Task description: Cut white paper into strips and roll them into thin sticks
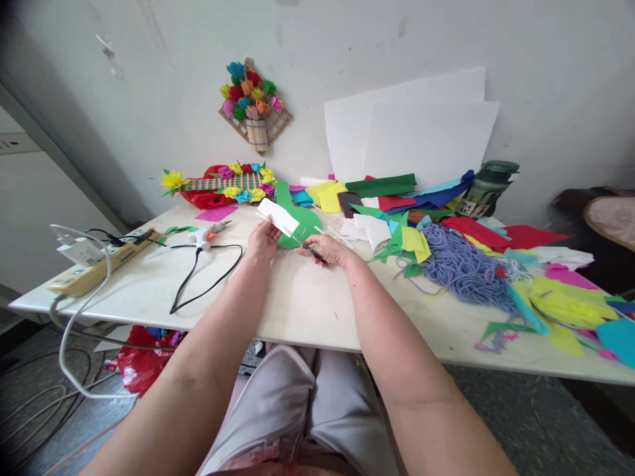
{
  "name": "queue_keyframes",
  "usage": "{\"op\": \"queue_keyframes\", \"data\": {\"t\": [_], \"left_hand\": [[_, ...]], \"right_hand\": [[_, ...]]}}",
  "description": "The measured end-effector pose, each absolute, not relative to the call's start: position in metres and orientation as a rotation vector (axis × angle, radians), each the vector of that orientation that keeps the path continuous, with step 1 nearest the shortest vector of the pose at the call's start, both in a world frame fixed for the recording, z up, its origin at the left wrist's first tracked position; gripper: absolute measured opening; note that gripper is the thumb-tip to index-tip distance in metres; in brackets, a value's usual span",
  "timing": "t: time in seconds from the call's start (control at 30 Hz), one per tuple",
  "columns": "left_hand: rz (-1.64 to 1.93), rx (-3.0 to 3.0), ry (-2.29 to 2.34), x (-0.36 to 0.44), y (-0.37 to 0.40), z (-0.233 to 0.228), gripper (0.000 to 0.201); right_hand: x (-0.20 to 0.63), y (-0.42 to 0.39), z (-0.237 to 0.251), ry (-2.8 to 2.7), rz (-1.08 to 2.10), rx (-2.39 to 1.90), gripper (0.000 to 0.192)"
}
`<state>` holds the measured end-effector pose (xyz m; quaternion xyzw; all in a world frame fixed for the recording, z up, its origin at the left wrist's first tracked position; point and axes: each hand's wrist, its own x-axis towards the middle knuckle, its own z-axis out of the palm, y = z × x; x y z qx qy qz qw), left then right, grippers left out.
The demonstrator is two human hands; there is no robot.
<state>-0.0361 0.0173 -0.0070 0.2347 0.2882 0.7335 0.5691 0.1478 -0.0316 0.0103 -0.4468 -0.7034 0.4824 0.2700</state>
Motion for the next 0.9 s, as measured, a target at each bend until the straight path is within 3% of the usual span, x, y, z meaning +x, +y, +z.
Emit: {"op": "queue_keyframes", "data": {"t": [0.9], "left_hand": [[1.71,0.518,0.69,-0.0388,0.0188,-0.0079,0.014]], "right_hand": [[0.1477,-0.0275,0.0066,-1.88,1.266,-1.155,0.037]]}}
